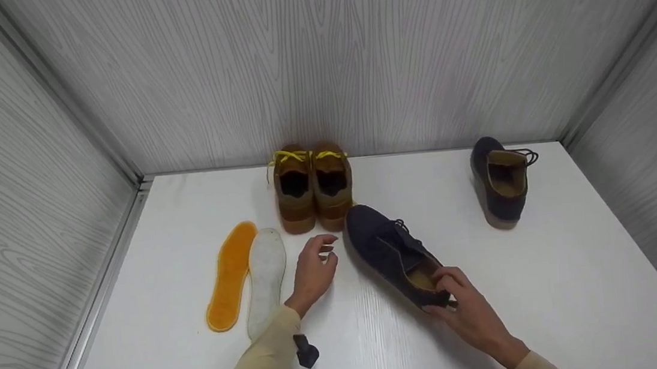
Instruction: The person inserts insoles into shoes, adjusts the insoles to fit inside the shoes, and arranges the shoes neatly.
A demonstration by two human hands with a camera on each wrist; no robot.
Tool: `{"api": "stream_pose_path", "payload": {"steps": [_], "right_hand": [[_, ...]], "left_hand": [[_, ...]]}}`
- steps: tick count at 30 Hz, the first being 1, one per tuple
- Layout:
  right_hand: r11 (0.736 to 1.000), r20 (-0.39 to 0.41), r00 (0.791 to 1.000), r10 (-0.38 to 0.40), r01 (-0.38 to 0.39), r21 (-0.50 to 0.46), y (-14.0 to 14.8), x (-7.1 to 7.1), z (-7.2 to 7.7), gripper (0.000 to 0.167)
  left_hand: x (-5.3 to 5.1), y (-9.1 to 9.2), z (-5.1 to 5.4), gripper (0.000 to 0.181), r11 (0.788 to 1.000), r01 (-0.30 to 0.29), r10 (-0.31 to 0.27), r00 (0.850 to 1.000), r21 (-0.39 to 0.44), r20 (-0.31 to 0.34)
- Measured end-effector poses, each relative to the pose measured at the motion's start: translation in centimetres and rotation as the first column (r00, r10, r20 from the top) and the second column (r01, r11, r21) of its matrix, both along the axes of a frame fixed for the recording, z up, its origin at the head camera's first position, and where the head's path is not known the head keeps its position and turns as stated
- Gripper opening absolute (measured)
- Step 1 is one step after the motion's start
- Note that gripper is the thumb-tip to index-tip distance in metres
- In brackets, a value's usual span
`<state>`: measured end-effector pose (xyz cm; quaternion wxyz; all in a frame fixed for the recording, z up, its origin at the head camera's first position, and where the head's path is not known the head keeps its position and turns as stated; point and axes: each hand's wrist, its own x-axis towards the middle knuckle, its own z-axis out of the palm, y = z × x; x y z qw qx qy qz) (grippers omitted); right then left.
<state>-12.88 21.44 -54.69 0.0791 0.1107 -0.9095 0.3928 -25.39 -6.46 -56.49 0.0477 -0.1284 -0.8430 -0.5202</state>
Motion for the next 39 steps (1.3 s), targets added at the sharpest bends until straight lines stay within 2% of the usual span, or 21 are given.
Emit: {"api": "stream_pose_path", "payload": {"steps": [5, 8, 14, 18, 22, 26, 30, 34, 36, 37, 39], "right_hand": [[0.994, 0.033, 0.993, 0.113, -0.113, -0.013, -0.2, 0.6, -0.4, 0.036], [0.986, 0.042, 0.985, 0.168, -0.169, 0.013, -0.5, 0.7, -0.7, 0.033], [0.97, 0.011, 0.978, 0.21, -0.21, 0.12, -0.7, 0.6, -0.8, 0.035], [0.961, -0.009, 0.973, 0.232, -0.228, 0.155, -0.9, 0.3, -0.7, 0.038], [0.958, 0.061, 0.97, 0.236, -0.243, 0.155, -0.8, 0.4, -0.5, 0.035], [0.959, 0.15, 0.961, 0.231, -0.251, 0.128, -0.5, 0.5, -0.1, 0.041], [0.977, 0.158, 0.971, 0.182, -0.196, 0.08, -0.5, -0.1, 0.3, 0.048], [0.996, 0.168, 0.983, 0.072, -0.08, 0.041, -0.6, -1.1, 0.7, 0.051], [0.999, 0.199, 0.98, 0.026, -0.031, 0.024, -0.6, -1.6, 0.8, 0.053], [1.0, 0.216, 0.976, 0.008, -0.014, 0.024, -0.7, -1.9, 0.9, 0.054], [1.0, 0.26, 0.966, -0.018, 0.014, 0.017, -0.8, -2.3, 1.0, 0.055]], "left_hand": [[0.1, -0.7, 0.1, 0.028, 1.0, -0.013, 0.013, 1.0, 0.014, -0.016], [0.1, -0.9, -0.1, 0.027, 1.0, -0.018, 0.018, 1.0, 0.012, -0.015], [0.4, -1.4, -0.6, 0.026, 0.999, -0.041, 0.041, 0.999, 0.013, 0.022], [0.3, -1.5, -0.6, 0.025, 0.998, -0.06, 0.06, 0.998, 0.014, 0.035], [0.4, -1.4, -0.3, 0.025, 0.997, -0.072, 0.072, 0.997, 0.007, 0.027], [0.6, -0.9, 0.7, 0.025, 0.998, -0.062, 0.062, 0.998, -0.015, -0.018], [1.1, 0.2, 2.2, 0.023, 0.999, -0.011, 0.007, 0.995, -0.049, -0.095], [1.7, 2.1, 3.7, 0.018, 0.99, 0.081, -0.099, 0.983, -0.118, -0.157], [2.0, 3.0, 4.4, 0.014, 0.971, 0.132, -0.168, 0.97, -0.2, -0.177], [2.2, 3.5, 4.6, 0.012, 0.955, 0.153, -0.201, 0.964, -0.253, -0.175], [2.6, 4.4, 5.1, 0.012, 0.91, 0.179, -0.259, 0.95, -0.374, -0.174]]}}
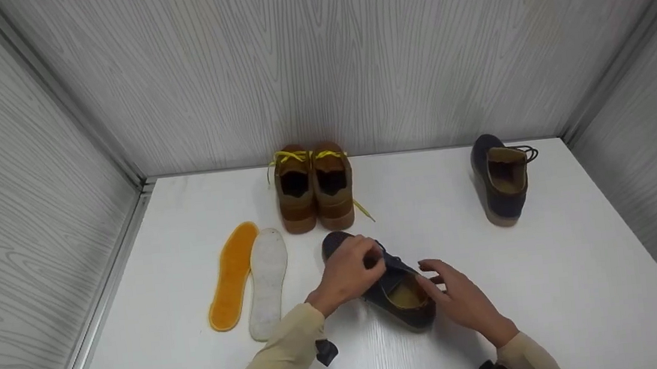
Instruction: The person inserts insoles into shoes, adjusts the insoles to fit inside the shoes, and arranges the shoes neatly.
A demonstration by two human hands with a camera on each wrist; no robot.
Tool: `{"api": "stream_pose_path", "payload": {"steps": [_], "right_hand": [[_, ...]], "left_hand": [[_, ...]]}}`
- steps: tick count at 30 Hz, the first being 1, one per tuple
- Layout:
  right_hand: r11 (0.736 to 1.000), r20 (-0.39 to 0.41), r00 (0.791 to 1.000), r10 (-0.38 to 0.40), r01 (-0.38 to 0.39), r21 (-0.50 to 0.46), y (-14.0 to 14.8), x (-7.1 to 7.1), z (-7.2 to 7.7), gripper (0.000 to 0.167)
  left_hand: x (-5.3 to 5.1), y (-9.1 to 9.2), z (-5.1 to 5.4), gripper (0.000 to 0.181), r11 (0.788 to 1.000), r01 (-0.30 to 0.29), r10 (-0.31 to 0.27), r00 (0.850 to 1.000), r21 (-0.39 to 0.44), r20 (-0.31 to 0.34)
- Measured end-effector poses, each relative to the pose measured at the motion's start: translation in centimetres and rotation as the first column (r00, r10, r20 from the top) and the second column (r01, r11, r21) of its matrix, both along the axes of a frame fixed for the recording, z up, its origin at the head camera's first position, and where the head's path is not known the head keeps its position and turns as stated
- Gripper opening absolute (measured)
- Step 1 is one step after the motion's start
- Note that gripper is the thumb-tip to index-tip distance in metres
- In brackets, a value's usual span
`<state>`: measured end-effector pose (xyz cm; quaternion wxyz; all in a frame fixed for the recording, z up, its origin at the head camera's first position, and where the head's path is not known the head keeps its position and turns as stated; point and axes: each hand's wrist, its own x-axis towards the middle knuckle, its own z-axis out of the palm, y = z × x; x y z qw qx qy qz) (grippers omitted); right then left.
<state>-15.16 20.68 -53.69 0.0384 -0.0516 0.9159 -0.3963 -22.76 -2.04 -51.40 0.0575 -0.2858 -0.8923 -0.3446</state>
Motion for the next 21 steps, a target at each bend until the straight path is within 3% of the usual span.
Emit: {"api": "stream_pose_path", "payload": {"steps": [4, 10, 12, 16, 21], "right_hand": [[1.0, 0.074, 0.997, -0.005, 0.005, 0.002, -0.2, -0.7, 0.2, 0.051], [0.999, 0.116, 0.992, 0.053, -0.051, -0.018, -0.2, -1.7, 0.1, 0.038], [0.997, 0.105, 0.991, 0.083, -0.082, -0.016, -0.2, -1.9, 0.2, 0.034], [0.996, 0.086, 0.992, 0.09, -0.089, -0.009, -0.2, -2.0, 0.1, 0.027], [0.999, 0.085, 0.996, 0.034, -0.033, -0.016, -0.6, -1.9, 0.0, 0.024]], "left_hand": [[0.6, 1.5, 0.6, 0.02, 0.973, 0.008, -0.021, 0.998, -0.231, -0.056], [1.1, 2.5, 0.7, 0.025, 0.921, -0.044, 0.0, 0.994, -0.386, -0.113], [1.3, 2.6, 0.5, 0.03, 0.892, -0.053, 0.002, 0.994, -0.449, -0.112], [1.8, 3.0, 0.2, 0.04, 0.813, -0.058, 0.007, 0.996, -0.58, -0.089], [2.0, 4.0, 0.2, 0.045, 0.749, -0.12, 0.05, 0.991, -0.652, -0.125]]}}
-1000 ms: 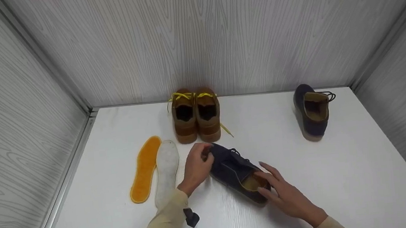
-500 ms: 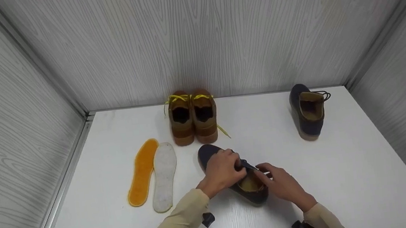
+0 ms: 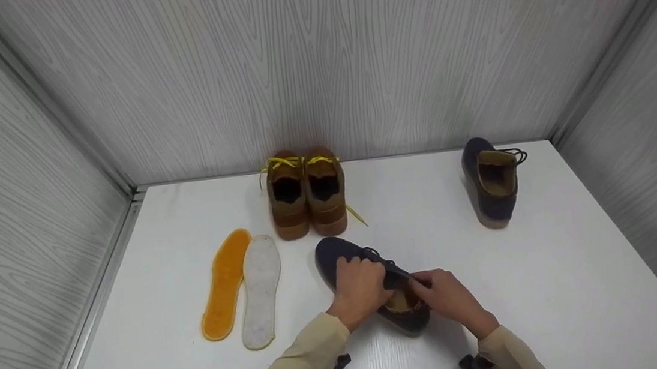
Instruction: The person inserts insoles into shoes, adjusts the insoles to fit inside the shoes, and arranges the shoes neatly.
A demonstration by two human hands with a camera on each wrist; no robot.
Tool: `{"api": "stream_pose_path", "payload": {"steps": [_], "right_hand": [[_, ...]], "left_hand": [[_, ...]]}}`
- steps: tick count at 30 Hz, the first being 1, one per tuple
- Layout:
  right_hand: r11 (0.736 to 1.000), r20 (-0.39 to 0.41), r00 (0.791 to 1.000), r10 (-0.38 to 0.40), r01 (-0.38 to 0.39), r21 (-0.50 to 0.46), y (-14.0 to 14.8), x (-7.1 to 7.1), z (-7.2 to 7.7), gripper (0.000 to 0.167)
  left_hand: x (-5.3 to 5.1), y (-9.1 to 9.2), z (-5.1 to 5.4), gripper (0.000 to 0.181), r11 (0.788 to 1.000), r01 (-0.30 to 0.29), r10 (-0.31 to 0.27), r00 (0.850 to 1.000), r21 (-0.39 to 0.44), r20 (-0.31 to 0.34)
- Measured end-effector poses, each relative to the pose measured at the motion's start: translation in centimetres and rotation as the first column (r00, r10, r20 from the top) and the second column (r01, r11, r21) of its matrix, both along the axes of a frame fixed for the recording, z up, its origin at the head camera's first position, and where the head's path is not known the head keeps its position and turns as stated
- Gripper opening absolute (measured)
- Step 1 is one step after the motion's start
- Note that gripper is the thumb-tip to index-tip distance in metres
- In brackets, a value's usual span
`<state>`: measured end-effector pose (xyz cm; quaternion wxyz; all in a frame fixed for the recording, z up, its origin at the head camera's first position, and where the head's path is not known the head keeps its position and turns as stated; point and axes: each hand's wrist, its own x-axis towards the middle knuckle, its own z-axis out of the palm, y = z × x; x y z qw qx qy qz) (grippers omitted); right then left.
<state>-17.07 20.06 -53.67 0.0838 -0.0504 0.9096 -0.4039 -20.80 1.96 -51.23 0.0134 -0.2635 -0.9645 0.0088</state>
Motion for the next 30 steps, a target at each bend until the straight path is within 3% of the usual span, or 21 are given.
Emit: {"api": "stream_pose_path", "payload": {"steps": [4, 8, 12, 16, 21, 26, 30], "right_hand": [[1.0, 0.002, 1.0, -0.027, 0.027, -0.005, -0.4, 0.1, -0.2, 0.024], [0.999, -0.002, 0.999, -0.051, 0.051, -0.006, -0.5, 0.1, -0.4, 0.024], [0.998, 0.004, 0.998, -0.059, 0.059, -0.022, -0.4, 0.1, -0.4, 0.024], [0.997, 0.012, 0.997, -0.076, 0.076, -0.025, 0.0, 0.0, -0.4, 0.023], [0.994, 0.027, 0.994, -0.109, 0.109, -0.01, 0.0, -0.4, -0.4, 0.022], [0.996, 0.032, 0.996, -0.085, 0.086, -0.028, -0.1, -0.2, -0.5, 0.022], [0.996, 0.017, 0.997, -0.081, 0.082, -0.027, 0.1, 0.0, -0.5, 0.022]], "left_hand": [[0.6, 0.6, -0.1, 0.034, 0.999, -0.022, 0.017, 0.994, -0.048, -0.107], [1.1, 0.9, -0.6, 0.028, 0.998, -0.021, 0.006, 0.975, -0.065, -0.223], [0.9, 1.1, -0.7, 0.027, 0.998, -0.027, 0.009, 0.962, -0.063, -0.273], [0.3, 1.6, -0.2, 0.026, 0.998, -0.02, 0.004, 0.973, -0.065, -0.231], [-1.0, 1.5, 1.3, 0.022, 0.999, -0.016, 0.01, 0.99, -0.038, -0.138], [-2.4, -0.3, 2.6, 0.011, 0.992, -0.039, 0.038, 0.999, 0.12, 0.006], [-3.8, -2.1, 3.3, 0.016, 0.957, -0.088, 0.076, 0.996, 0.277, 0.052]]}}
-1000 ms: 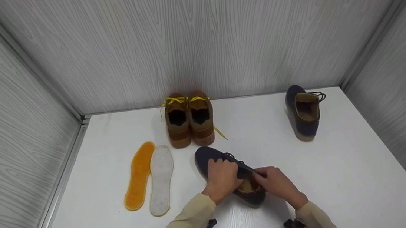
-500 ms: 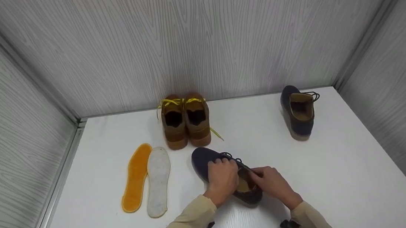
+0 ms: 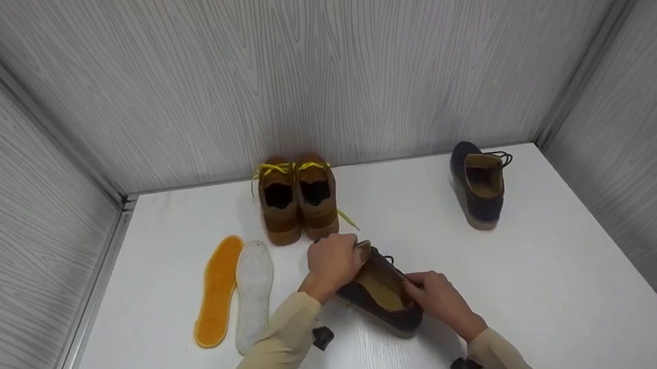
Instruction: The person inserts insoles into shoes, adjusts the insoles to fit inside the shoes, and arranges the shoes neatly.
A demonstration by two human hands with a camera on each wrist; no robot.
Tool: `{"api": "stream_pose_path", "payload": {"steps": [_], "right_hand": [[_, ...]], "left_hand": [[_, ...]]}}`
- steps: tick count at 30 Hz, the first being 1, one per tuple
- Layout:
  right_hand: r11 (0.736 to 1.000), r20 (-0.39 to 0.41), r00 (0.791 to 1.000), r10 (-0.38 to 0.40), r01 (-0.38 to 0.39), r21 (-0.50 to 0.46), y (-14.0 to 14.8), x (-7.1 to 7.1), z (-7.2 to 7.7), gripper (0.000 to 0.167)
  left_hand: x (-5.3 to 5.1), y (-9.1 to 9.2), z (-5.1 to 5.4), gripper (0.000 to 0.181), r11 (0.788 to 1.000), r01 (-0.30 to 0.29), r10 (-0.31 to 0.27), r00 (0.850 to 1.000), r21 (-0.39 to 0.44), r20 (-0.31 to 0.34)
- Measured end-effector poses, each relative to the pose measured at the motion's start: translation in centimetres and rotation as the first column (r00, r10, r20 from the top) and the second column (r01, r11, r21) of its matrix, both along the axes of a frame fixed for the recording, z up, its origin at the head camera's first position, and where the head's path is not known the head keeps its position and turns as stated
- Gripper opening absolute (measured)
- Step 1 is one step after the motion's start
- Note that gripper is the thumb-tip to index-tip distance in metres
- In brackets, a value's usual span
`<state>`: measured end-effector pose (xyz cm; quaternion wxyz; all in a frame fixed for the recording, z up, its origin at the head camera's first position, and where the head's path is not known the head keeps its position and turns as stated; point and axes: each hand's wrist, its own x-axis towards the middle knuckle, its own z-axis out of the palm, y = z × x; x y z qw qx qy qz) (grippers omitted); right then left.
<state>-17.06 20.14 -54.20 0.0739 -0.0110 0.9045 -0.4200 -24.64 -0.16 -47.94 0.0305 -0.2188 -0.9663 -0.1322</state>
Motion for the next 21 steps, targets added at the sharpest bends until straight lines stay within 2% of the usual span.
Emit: {"api": "stream_pose_path", "payload": {"steps": [3, 6, 8, 13, 15, 21], "right_hand": [[1.0, -0.005, 1.0, -0.002, 0.002, 0.017, 0.1, 0.2, -0.1, 0.023], [0.999, -0.018, 1.0, 0.012, -0.012, 0.039, 0.0, 0.4, -0.2, 0.023], [0.999, -0.025, 0.999, 0.024, -0.023, 0.045, -0.1, 0.4, -0.3, 0.023], [0.998, -0.025, 0.999, 0.039, -0.038, 0.042, -0.1, 0.5, -0.4, 0.022], [0.998, -0.026, 0.999, 0.039, -0.038, 0.04, -0.1, 0.5, -0.3, 0.022], [0.997, -0.044, 0.997, 0.061, -0.059, 0.046, -0.2, 0.2, -0.2, 0.022]], "left_hand": [[-1.0, -1.2, -0.5, 0.022, 0.996, -0.028, 0.025, 0.999, 0.09, 0.033], [-1.8, -2.2, -1.5, 0.026, 0.986, -0.059, 0.043, 0.994, 0.159, 0.102], [-2.2, -2.9, -2.3, 0.03, 0.976, -0.095, 0.064, 0.985, 0.196, 0.161], [-2.9, -4.2, -4.4, 0.036, 0.944, -0.188, 0.104, 0.95, 0.273, 0.293], [-3.2, -4.5, -5.2, 0.036, 0.931, -0.204, 0.105, 0.944, 0.303, 0.313], [-4.1, -4.7, -6.8, 0.032, 0.891, -0.234, 0.109, 0.942, 0.39, 0.317]]}}
